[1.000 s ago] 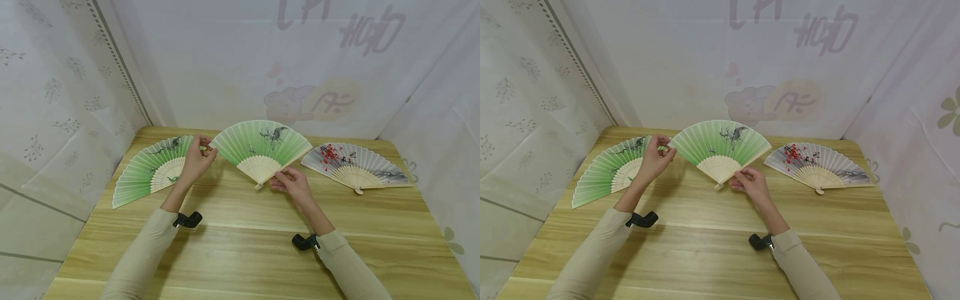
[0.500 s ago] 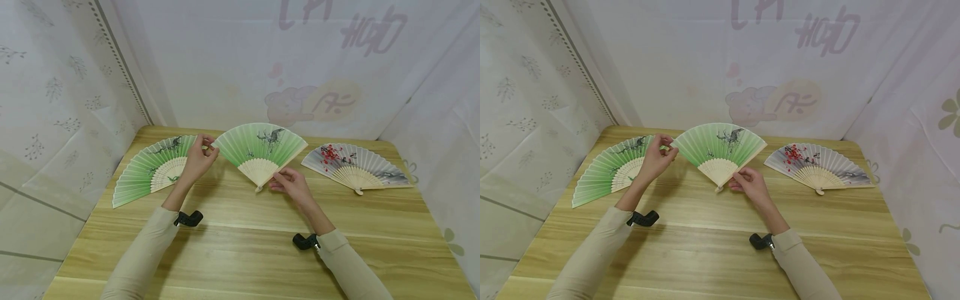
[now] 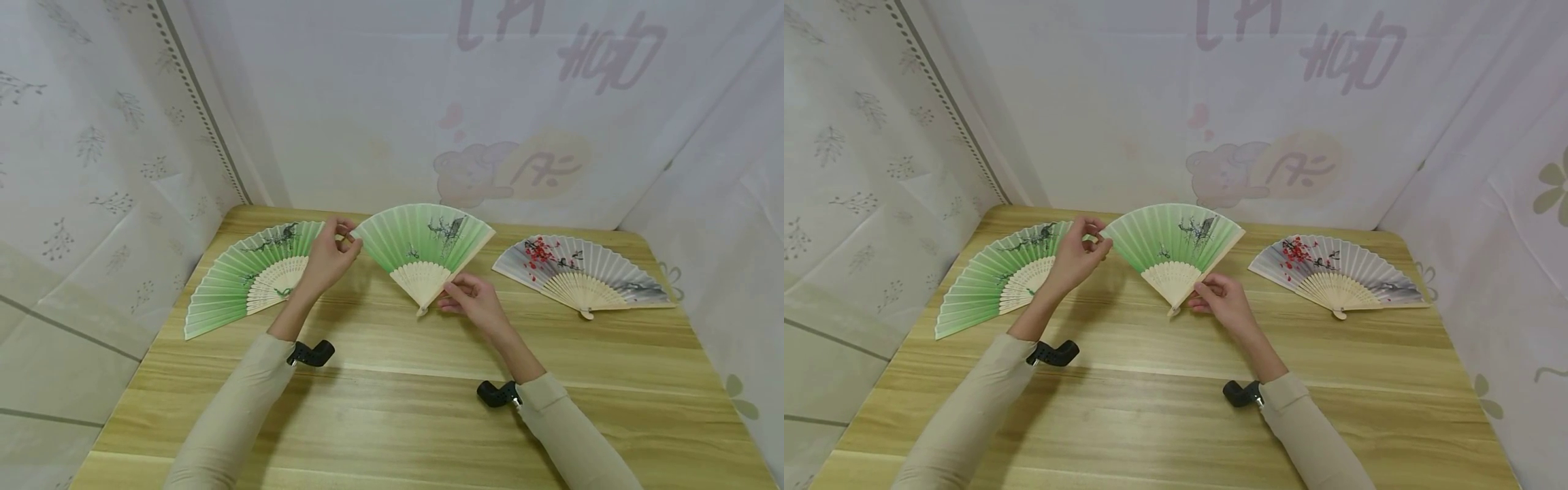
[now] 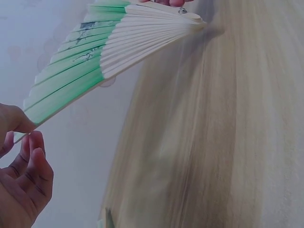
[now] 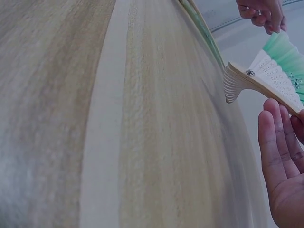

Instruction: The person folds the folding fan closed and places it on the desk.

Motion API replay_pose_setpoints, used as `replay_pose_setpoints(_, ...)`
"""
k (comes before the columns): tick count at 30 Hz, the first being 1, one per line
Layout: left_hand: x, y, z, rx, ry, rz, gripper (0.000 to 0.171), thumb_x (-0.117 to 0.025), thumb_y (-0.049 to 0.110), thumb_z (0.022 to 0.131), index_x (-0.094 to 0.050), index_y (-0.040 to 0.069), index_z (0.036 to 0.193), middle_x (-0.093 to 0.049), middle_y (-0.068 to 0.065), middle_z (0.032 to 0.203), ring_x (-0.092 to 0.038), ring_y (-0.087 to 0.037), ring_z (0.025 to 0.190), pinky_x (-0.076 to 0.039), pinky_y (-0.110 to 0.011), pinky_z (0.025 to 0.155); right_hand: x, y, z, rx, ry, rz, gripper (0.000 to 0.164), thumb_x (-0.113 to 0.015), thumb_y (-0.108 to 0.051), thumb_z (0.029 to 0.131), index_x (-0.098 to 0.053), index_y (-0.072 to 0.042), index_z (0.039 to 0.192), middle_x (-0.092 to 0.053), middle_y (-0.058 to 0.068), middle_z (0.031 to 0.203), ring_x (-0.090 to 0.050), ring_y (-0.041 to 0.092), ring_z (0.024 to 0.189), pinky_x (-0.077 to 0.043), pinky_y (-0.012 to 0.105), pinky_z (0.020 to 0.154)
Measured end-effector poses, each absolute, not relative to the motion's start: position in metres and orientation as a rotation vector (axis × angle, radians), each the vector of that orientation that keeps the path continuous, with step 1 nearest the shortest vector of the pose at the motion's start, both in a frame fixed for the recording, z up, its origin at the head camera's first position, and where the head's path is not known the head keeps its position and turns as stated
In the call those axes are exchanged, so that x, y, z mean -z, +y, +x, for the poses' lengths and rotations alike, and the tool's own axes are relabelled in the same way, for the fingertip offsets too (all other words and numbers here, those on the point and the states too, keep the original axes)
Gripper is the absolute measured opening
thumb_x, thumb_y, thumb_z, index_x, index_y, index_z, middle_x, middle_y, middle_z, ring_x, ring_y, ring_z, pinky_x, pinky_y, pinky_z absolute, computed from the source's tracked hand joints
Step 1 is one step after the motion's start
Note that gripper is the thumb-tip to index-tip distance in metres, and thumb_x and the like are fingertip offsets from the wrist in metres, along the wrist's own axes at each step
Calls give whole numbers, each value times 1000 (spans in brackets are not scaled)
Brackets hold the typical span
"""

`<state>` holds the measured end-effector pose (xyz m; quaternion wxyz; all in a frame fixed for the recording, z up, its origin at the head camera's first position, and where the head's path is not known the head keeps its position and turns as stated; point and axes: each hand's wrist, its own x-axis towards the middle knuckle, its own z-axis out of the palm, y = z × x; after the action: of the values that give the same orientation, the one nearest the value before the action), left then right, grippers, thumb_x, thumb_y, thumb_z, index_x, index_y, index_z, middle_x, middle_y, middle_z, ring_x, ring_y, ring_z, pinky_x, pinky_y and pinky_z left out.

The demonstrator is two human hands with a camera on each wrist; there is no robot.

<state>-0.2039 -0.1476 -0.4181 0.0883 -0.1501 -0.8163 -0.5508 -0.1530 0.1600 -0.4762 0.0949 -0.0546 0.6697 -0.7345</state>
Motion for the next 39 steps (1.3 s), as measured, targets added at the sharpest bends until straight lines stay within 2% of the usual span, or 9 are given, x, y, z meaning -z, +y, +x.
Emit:
replay_pose_setpoints(12,412,-141,-206,1616,-2452,-493,25,-61,1,98,-50,-2,120,-58,-17,99,-57,-38,68,-43,-26,55,474,157,-153,2126,2012,-191,19,-61,-2,102,-60,17,104,-69,27,92,-73,29,80,-59,44,77)
replay_pose_setpoints(22,410,-140,-207,1606,-2464,-520,24,-60,1,99,-49,2,120,-58,-16,99,-56,-27,64,-44,-28,55,472,154,-153,2102,2014,-218,17,-60,0,102,-61,17,104,-70,26,92,-73,26,79,-60,43,76)
replay_pose_setpoints(32,408,-136,-206,1579,-2457,-526,27,-61,0,98,-49,-2,121,-58,-16,98,-57,-29,64,-46,-28,59,472,152,-153,2065,2019,-229,17,-60,0,102,-61,17,106,-70,27,94,-73,25,80,-59,44,78)
replay_pose_setpoints(39,409,-135,-207,1576,-2444,-510,23,-61,1,98,-51,-1,119,-60,-16,98,-58,-28,65,-47,-28,59,472,151,-153,2045,2033,-224,19,-61,-3,103,-61,15,106,-70,27,94,-72,27,81,-59,46,78)
